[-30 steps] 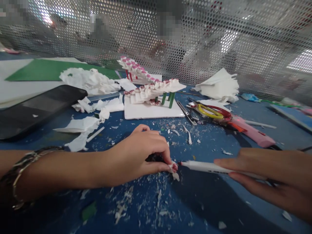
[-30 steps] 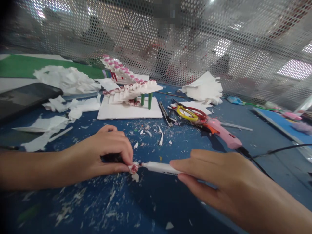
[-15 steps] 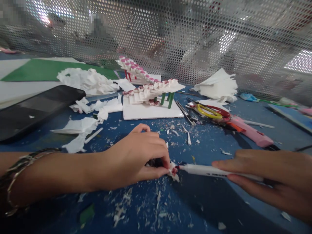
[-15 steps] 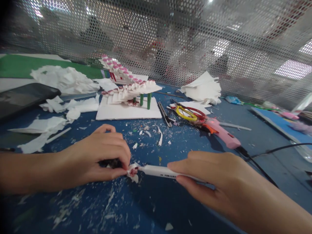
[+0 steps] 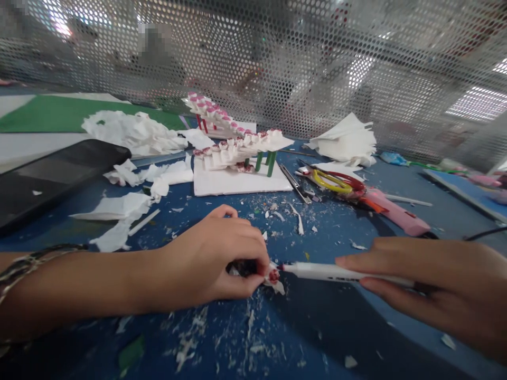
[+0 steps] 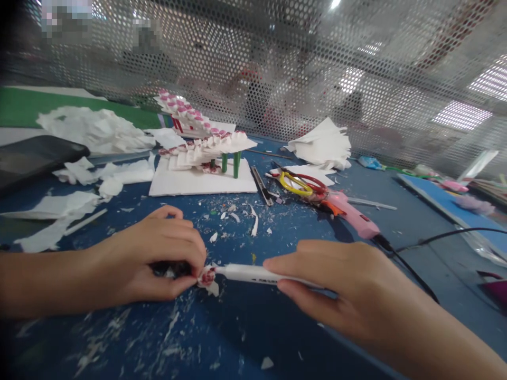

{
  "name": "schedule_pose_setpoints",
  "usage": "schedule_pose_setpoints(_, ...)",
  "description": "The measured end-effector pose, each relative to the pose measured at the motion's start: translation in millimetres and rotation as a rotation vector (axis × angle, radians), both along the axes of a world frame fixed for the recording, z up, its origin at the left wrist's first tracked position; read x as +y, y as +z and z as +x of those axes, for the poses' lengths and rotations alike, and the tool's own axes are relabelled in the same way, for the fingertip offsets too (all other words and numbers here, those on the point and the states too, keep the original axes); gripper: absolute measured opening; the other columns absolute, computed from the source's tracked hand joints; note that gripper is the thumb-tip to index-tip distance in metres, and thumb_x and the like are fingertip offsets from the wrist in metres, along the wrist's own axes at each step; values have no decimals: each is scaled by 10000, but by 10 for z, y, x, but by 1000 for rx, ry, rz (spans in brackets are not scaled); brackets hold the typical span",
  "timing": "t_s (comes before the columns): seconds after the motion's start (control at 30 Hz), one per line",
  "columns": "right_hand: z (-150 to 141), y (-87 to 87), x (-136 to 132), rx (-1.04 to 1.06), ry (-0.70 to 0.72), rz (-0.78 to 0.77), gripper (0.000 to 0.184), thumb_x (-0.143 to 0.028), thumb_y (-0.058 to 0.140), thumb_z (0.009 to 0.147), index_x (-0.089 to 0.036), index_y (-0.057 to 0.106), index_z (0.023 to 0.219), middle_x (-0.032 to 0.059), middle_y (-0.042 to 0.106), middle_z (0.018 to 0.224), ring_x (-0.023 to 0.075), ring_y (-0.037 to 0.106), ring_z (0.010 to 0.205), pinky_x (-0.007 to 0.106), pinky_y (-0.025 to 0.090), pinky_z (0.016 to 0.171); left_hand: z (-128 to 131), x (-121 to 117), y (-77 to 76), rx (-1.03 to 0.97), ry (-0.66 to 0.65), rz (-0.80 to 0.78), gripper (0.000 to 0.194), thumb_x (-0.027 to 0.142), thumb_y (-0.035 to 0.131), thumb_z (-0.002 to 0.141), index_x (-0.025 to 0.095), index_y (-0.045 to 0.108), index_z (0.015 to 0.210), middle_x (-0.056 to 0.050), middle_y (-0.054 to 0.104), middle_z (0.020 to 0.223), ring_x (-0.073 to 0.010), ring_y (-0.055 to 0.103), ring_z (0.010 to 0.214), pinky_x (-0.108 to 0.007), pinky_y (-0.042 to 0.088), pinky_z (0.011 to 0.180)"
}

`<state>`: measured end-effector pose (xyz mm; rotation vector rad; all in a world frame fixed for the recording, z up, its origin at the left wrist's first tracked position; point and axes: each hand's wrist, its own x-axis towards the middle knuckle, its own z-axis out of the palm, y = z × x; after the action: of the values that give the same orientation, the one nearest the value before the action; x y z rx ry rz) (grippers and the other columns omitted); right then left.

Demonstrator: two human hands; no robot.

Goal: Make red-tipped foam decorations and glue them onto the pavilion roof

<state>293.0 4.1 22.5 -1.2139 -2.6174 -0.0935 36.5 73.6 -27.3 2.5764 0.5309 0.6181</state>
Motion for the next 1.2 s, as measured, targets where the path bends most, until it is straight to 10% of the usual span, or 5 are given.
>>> schedule_pose_setpoints(1.2,5,-27,17,47,53,-35,219,-309,408,923,-295,615,991,-52,632,674,66,589,531,154,448,500,16,15,-6,-6,38,-136,86,129,581,700,209,586,668,96,607,742,-68,566,703,-256,239,761)
